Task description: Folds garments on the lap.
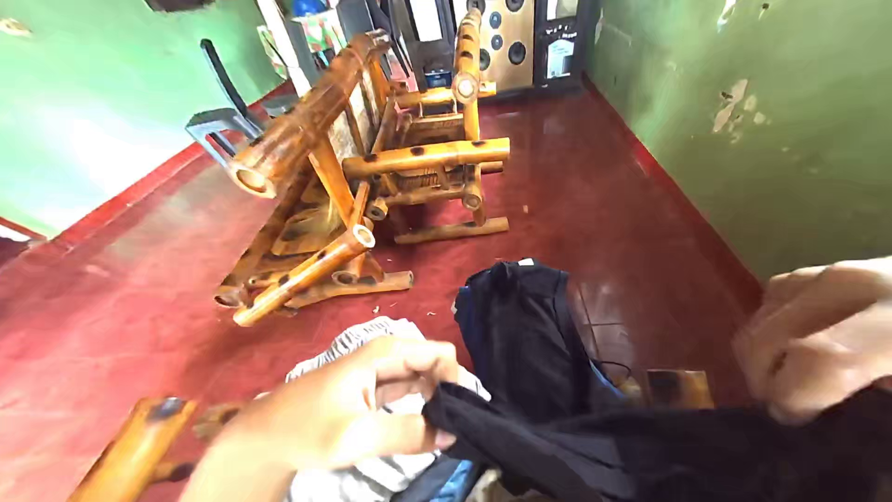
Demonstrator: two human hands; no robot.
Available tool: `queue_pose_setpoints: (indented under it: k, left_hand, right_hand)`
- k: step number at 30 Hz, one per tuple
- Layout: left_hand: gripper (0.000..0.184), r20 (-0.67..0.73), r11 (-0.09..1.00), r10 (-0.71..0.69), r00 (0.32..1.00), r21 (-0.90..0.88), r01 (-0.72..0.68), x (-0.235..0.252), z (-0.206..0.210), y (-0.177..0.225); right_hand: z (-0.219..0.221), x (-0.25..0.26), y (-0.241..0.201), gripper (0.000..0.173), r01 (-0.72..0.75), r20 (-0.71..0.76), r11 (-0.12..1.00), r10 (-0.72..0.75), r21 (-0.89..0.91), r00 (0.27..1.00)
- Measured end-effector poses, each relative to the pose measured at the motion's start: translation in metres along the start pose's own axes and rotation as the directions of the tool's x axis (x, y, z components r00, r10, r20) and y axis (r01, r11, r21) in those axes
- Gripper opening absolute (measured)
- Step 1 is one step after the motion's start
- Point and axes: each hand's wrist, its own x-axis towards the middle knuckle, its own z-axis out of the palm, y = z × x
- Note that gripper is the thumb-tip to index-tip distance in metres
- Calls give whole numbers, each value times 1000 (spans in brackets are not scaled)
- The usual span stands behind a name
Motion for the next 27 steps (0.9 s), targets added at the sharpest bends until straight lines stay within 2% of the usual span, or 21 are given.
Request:
queue_pose_setpoints:
  k: [1, 3, 5, 7, 9, 11, 13, 16, 19, 22, 25, 27]
  left_hand:
    - [18, -32, 999, -30, 999, -14, 29, 0, 3, -10]
    - [10, -219, 991, -130, 967, -12, 131, 5, 7, -26]
    - [11, -462, 951, -294, 837, -49, 307, 21, 9, -37]
    - [8, -600, 881, -435, 671, -131, 454, 43, -3, -55]
    - [9, -679, 813, -501, 536, -157, 561, 63, -20, -82]
    - [21, -709, 751, -567, 419, -236, 617, 78, -36, -113]
    - [36, -688, 677, -642, 337, -304, 670, 86, -47, -140]
    - [59, -563, 532, -769, 303, -301, 791, 92, -46, -148]
    - [62, -397, 463, -856, 330, -310, 830, 99, -34, -141]
    - [65, -309, 423, -901, 306, -463, 779, 108, -25, -153]
    - [72, -334, 398, -912, 238, -577, 713, 118, -21, -163]
    - [75, -337, 398, -914, 225, -637, 660, 120, -20, -163]
  right_hand:
    - [4, -1, 6, 16, -28, -20, 999, 28, -22, 999]
    - [5, 1, 22, 16, -77, -84, 992, 69, -100, 994]
    - [0, 13, 42, 16, -164, -150, 976, 142, -145, 978]
    - [-3, 27, 69, 15, -327, -218, 941, 302, -85, 928]
    - [6, 36, 107, 13, -541, -319, 841, 516, 13, 795]
    - [22, 40, 154, 11, -723, -359, 690, 685, 38, 634]
    - [42, 35, 198, 22, -829, -346, 560, 779, 8, 523]
    - [73, 17, 230, 44, -900, -283, 435, 859, -35, 426]
    - [88, 10, 229, 51, -933, -137, 337, 937, 123, 321]
    - [97, 11, 224, 53, -904, -23, 236, 969, 357, 244]
    - [106, 18, 225, 51, -811, -55, 213, 974, 545, 219]
    - [112, 23, 227, 46, -709, -80, 198, 977, 677, 197]
